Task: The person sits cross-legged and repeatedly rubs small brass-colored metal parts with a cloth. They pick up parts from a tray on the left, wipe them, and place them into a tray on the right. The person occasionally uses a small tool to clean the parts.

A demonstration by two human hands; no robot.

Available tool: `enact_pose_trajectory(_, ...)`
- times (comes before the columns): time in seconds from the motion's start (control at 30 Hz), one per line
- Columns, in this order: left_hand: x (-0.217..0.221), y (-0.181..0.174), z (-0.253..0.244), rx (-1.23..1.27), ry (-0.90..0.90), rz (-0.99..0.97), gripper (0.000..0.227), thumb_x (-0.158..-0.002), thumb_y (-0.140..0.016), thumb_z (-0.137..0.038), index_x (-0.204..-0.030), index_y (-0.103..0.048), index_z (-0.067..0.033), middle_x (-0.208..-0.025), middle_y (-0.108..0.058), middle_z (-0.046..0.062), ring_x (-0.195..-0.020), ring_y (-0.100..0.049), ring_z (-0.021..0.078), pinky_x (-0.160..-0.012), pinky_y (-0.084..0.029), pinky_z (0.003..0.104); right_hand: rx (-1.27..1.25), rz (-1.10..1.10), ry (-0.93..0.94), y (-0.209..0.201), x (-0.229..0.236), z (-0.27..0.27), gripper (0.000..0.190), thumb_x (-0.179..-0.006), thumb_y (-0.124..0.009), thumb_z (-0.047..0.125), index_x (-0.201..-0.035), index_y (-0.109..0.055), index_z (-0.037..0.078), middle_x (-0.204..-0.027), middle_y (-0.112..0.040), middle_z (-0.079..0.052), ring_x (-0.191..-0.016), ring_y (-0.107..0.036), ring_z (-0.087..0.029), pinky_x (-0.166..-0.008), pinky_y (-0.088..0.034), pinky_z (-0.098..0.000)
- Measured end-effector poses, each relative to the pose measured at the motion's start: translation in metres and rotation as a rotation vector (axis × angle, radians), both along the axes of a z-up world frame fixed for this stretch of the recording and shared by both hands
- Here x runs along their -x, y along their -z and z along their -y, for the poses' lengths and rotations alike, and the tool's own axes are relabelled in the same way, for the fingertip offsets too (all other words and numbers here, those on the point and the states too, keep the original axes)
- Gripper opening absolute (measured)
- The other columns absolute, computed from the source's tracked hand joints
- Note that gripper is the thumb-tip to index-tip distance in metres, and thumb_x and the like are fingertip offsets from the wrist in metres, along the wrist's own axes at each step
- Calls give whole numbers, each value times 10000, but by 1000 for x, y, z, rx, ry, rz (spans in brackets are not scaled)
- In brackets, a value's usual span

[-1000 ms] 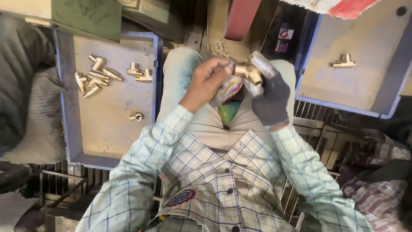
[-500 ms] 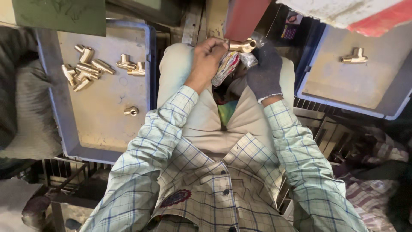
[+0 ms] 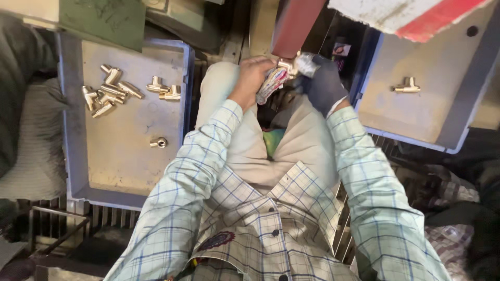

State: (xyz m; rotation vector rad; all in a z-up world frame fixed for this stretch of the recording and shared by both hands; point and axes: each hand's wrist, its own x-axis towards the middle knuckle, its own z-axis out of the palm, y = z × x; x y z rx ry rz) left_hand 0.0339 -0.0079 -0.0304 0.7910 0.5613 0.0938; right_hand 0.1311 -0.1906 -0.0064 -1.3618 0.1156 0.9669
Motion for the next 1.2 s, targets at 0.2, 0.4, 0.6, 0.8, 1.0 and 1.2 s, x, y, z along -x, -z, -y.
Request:
enact_pose_trajectory(0.2, 49, -86, -3, -615, 226, 310, 128, -1016, -693, -96, -1069, -701, 20, -1001, -771, 84, -912, -723, 150, -794, -587, 280, -39, 628, -134, -103, 66, 29, 491, -905, -810, 97, -1340, -605, 6, -1243, -693, -102, -1141, -684, -189, -950, -596, -335)
enact_pose_trajectory(0.4, 113, -165, 15, -1019, 126, 398, 193, -1007, -692, -117, -1139, -679, 23, -1017, -766, 71, -904, -759, 134, -777, -589, 262, 352, 1408, -129, -182, 128, 27, 459, -902, -886, 73, -1301, -664, 27, -1258, -710, -139, -1153, -703, -233, -985, -576, -359)
enact_pose_trajectory(0.6, 129, -142, 21, 0, -45, 201, 236, -1001, -590, -130, -1110, -683, 58, -1075, -759, 138, -882, -741, 204, -766, -616, 345, 265, 1273, 56, -172, 147, 29, 418, -876, -880, 29, -1233, -663, 40, -1235, -710, -115, -1177, -728, -256, -1028, -595, -364)
enact_pose_trajectory(0.8, 140, -104, 8, 436, -54, 177, 332, -1045, -533, -289, -1144, -689, -13, -963, -753, 129, -757, -723, 232, -607, -564, 391, 599, 1597, -375, -151, 153, 33, 370, -919, -828, 181, -1229, -626, 160, -1163, -726, -67, -1065, -733, -248, -940, -592, -377)
enact_pose_trajectory(1.0, 145, -109, 10, 197, -105, 172, 294, -1039, -553, -123, -1297, -593, 13, -1149, -699, 85, -1028, -689, 161, -907, -558, 315, 516, 1234, -303, -135, 160, 28, 488, -931, -722, 190, -1355, -514, 67, -1200, -698, -47, -1042, -714, -192, -883, -585, -326)
enact_pose_trajectory(1.2, 141, -124, 19, 73, -51, 163, 370, -1009, -614, -115, -1344, -556, 31, -1180, -698, 95, -1048, -672, 154, -911, -547, 310, -112, 732, -99, -146, 146, 24, 430, -930, -701, 42, -1300, -483, 61, -1275, -655, -86, -1131, -685, -214, -936, -580, -334)
